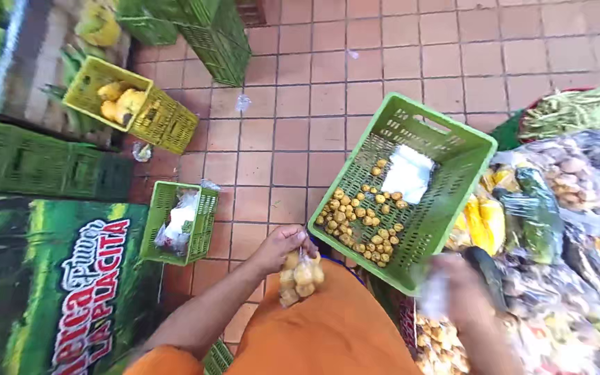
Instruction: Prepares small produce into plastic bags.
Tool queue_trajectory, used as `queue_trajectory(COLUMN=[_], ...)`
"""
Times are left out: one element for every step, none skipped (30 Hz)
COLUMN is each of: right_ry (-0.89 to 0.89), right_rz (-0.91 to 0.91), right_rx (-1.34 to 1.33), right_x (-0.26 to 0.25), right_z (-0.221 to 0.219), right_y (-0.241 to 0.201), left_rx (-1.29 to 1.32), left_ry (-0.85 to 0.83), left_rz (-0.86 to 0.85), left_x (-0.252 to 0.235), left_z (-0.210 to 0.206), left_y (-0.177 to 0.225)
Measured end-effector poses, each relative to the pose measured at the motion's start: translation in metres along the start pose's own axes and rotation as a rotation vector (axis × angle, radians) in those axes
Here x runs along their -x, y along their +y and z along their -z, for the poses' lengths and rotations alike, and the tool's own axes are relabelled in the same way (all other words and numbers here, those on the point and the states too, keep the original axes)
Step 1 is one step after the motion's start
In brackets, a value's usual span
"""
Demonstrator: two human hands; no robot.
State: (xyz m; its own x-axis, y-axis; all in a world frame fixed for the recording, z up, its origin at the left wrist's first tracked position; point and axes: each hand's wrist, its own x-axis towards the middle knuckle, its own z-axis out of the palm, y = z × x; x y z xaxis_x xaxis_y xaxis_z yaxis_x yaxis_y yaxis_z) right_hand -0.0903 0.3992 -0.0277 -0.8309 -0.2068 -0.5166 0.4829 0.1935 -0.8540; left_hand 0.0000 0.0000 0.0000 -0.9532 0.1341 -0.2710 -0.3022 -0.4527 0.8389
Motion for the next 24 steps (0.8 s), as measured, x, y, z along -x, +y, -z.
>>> queue_trajectory(right_ry=[-0.162,-0.328,-0.485,-0.626,-0.750,-0.875,-0.986,-1.067,-1.119,-1.140,-1.131,-1.108,-1.093,-1.080,-1.065,-1.047,-1.033,-1.010,-0.980,-0.927,-0.866,-0.805,-0.774,-0.787], right_rz=[-0.079,-0.136,-0.154,-0.150,-0.136,-0.128,-0.125,-0.115,-0.108,-0.101,-0.102,-0.109,-0.112,-0.106,-0.101,-0.097,-0.095,-0.102,-0.113,-0.119,-0.109,-0.062,-0.002,0.037], right_rx=[-0.018,-0.022,-0.045,-0.086,-0.124,-0.139,-0.137,-0.117,-0.103,-0.092,-0.075,-0.043,-0.020,0.014,0.047,0.087,0.127,0.166,0.181,0.173,0.137,0.165,0.263,0.362], right_x=[-0.007,-0.010,-0.010,-0.008,-0.007,-0.008,-0.011,-0.014,-0.015,-0.015,-0.013,-0.010,-0.008,-0.007,-0.005,-0.002,0.002,0.007,0.010,0.012,0.014,0.018,0.021,0.027], right_z=[-0.046,-0.086,-0.119,-0.143,-0.160,-0.171,-0.179,-0.185,-0.191,-0.199,-0.208,-0.218,-0.230,-0.243,-0.256,-0.271,-0.286,-0.301,-0.315,-0.328,-0.340,-0.352,-0.362,-0.369], right_y=[0.003,0.002,-0.002,-0.007,-0.012,-0.015,-0.016,-0.016,-0.014,-0.013,-0.012,-0.014,-0.014,-0.015,-0.017,-0.019,-0.023,-0.027,-0.029,-0.027,-0.021,-0.012,-0.005,0.001], left_rx=[0.077,0.139,0.184,0.222,0.254,0.273,0.281,0.289,0.305,0.320,0.332,0.339,0.342,0.334,0.324,0.334,0.380,0.466,0.559,0.651,0.743,0.796,0.819,0.823], left_ry=[0.032,0.074,0.110,0.138,0.152,0.160,0.181,0.226,0.284,0.334,0.355,0.355,0.359,0.369,0.391,0.434,0.482,0.523,0.532,0.525,0.523,0.537,0.566,0.602], left_rz=[-0.034,-0.055,-0.073,-0.086,-0.093,-0.097,-0.102,-0.100,-0.094,-0.093,-0.106,-0.144,-0.195,-0.247,-0.288,-0.299,-0.283,-0.252,-0.226,-0.222,-0.245,-0.274,-0.315,-0.360], left_x=[-0.001,0.001,0.004,0.009,0.014,0.020,0.026,0.033,0.042,0.051,0.060,0.068,0.077,0.087,0.098,0.112,0.128,0.145,0.161,0.175,0.188,0.203,0.218,0.235], left_z=[-0.005,-0.011,-0.015,-0.018,-0.020,-0.021,-0.020,-0.019,-0.017,-0.012,-0.005,0.003,0.012,0.021,0.031,0.042,0.050,0.058,0.069,0.084,0.101,0.120,0.140,0.159], left_y=[0.000,0.001,0.003,0.006,0.007,0.008,0.008,0.007,0.006,0.005,0.003,0.001,-0.003,-0.008,-0.015,-0.022,-0.028,-0.033,-0.037,-0.039,-0.042,-0.043,-0.041,-0.041])
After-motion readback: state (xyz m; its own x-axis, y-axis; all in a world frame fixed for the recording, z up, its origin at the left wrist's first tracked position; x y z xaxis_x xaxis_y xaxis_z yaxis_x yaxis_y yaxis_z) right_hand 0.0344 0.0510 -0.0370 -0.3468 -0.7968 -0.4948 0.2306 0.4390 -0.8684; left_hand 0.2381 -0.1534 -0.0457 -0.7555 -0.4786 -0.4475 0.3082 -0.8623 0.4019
